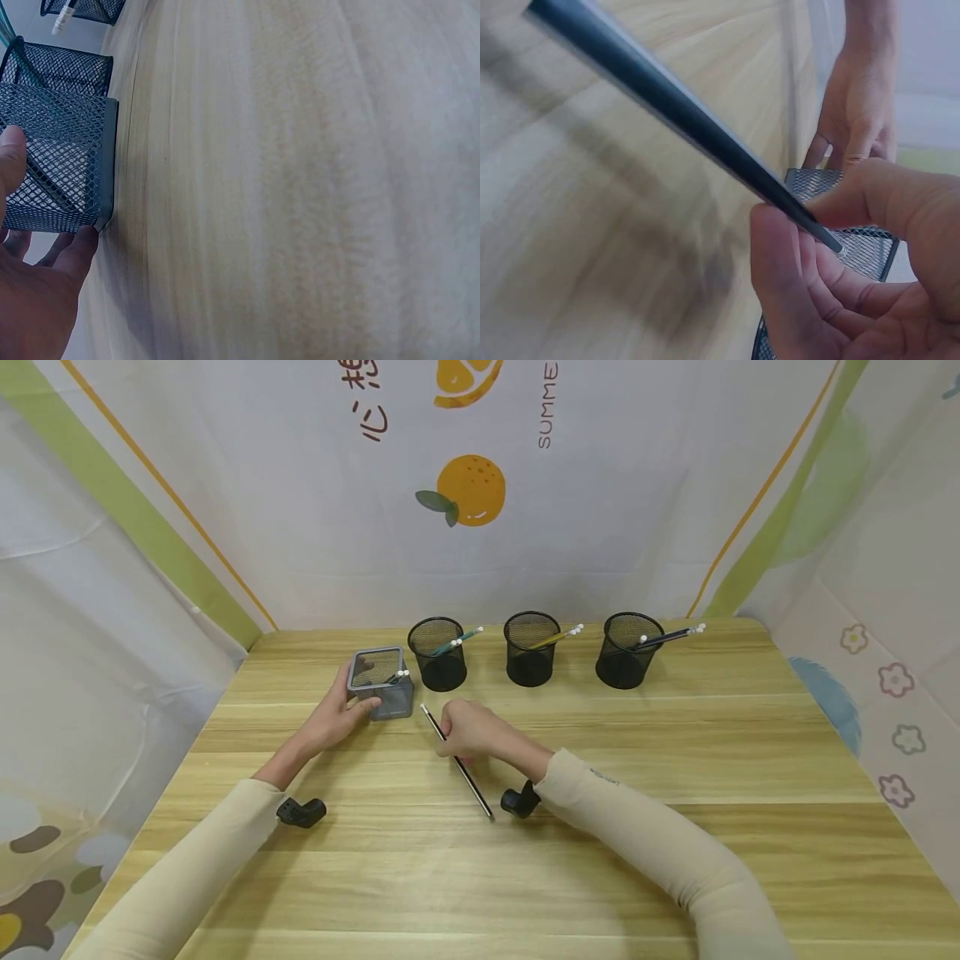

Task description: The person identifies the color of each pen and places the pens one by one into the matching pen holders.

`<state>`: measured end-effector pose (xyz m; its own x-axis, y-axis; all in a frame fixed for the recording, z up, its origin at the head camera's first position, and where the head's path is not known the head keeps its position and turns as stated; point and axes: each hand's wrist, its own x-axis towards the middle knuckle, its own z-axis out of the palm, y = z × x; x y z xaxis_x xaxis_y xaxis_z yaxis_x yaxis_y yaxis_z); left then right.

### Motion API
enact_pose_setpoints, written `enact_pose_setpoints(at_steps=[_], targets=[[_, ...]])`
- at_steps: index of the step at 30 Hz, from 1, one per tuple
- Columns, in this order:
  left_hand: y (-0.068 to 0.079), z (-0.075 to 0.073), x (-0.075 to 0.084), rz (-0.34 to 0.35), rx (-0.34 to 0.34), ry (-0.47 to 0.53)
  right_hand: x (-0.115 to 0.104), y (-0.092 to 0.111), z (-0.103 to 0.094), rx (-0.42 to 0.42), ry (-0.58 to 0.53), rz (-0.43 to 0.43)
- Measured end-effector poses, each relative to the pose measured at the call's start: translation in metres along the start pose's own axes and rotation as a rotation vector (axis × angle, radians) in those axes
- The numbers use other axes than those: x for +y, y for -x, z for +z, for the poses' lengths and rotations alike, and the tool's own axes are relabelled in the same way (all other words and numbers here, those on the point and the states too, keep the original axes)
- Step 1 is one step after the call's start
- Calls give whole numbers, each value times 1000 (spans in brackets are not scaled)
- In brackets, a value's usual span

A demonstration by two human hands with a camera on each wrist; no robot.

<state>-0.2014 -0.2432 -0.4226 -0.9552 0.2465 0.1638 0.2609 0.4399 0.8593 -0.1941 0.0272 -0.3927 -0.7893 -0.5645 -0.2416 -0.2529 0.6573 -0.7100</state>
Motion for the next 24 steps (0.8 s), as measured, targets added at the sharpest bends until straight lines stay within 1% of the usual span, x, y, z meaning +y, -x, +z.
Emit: enact_pose_setpoints(at_steps=[4,11,13,16,24], targets=[[0,0,-1,-5,-1,-4,0,4,-4,0,-26,-23],[0,0,-1,0,-4,-2,-3,11,-14,-5,-72,-96],[0,0,-1,-1,-3,2,-3,12,-17,-3,-84,-106],[0,0,-1,-8,-3,13,-4,15,-20,2,-104,-115],[0,0,-2,-2,-2,21,-6,20,-26,24,-136,-103]])
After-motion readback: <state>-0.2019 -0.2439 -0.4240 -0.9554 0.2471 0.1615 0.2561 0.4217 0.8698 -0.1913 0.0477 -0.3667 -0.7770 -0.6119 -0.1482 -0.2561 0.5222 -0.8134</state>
